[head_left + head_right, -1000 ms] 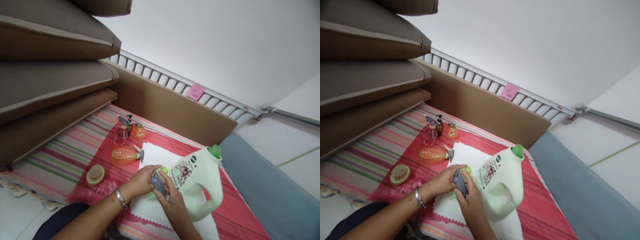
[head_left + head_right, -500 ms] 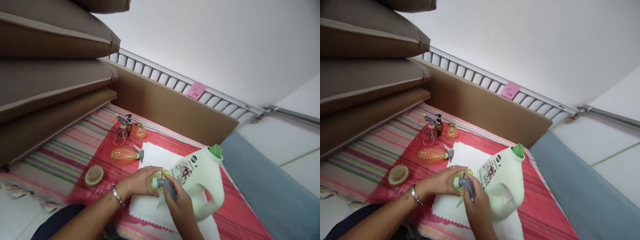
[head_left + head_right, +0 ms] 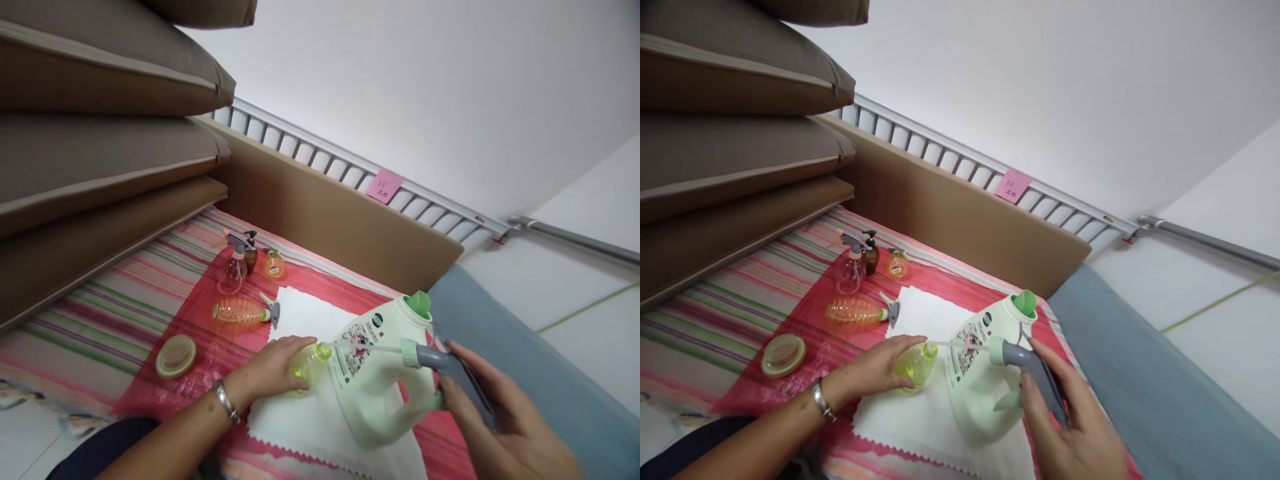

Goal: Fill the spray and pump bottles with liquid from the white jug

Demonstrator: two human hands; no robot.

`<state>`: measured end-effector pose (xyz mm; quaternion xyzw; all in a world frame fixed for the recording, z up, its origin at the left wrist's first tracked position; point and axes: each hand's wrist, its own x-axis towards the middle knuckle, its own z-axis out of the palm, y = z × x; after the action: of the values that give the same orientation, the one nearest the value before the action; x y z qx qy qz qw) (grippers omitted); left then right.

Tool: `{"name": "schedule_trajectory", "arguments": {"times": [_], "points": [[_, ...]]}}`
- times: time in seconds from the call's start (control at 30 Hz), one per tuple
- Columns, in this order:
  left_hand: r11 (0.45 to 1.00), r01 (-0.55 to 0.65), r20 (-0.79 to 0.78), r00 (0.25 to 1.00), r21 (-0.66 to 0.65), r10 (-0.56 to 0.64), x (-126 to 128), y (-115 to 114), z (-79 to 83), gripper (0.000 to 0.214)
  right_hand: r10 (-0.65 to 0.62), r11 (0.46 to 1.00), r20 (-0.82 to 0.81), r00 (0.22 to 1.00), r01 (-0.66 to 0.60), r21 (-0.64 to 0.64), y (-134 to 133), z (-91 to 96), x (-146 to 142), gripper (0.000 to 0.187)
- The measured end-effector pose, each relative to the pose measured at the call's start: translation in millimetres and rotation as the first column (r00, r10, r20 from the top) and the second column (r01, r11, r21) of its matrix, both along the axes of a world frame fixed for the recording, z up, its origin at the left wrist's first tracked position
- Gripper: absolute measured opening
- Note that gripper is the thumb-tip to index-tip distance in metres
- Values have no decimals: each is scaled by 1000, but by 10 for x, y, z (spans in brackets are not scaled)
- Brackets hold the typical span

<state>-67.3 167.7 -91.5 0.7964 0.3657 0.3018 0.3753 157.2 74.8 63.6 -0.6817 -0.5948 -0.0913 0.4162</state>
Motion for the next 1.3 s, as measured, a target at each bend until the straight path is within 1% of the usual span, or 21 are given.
{"name": "schedule_trajectory", "arguments": {"times": [0.07,0.2,0.27,0.33,0.4,0.5,0.57,0.63,0.73,0.8,0.97,1.17,1.3], "points": [[1000,-2,1,1000,-1,2,13,3,-3,78,4,1000,56,998,-2,-31,46,10,10,42],[1000,1,21,1000,5,-1,19,16,-32,79,61,996,168,984,-49,-77,139,-120,49,41],[1000,-1,24,1000,3,1,16,21,-49,79,75,995,213,974,-60,-78,161,-163,78,39],[1000,-2,24,1000,5,2,14,24,-59,80,94,994,240,966,-78,-77,181,-168,91,38],[1000,2,19,1000,12,-2,17,26,-63,80,140,988,256,957,-116,-106,218,-160,63,37],[1000,8,11,1000,22,-8,25,24,-61,80,264,955,285,921,-209,-210,319,-210,-68,35],[1000,3,11,1000,21,-4,30,20,-62,81,334,927,298,894,-254,-277,401,-304,-186,34],[1000,-3,18,1000,19,3,31,16,-66,81,373,905,297,879,-273,-327,473,-423,-293,34],[1000,-4,36,999,20,3,29,14,-76,82,378,893,290,879,-264,-364,536,-564,-388,35],[1000,-7,42,999,22,6,27,16,-79,81,368,890,280,887,-249,-382,550,-605,-407,36],[1000,-8,30,1000,21,8,25,18,-66,80,346,882,247,905,-224,-414,552,-593,-408,39],[999,6,24,1000,43,-7,18,9,-57,80,372,882,222,901,-269,-386,560,-562,-426,37],[999,2,19,1000,41,-2,28,14,-61,81,384,873,235,893,-269,-407,564,-550,-437,38]]}}
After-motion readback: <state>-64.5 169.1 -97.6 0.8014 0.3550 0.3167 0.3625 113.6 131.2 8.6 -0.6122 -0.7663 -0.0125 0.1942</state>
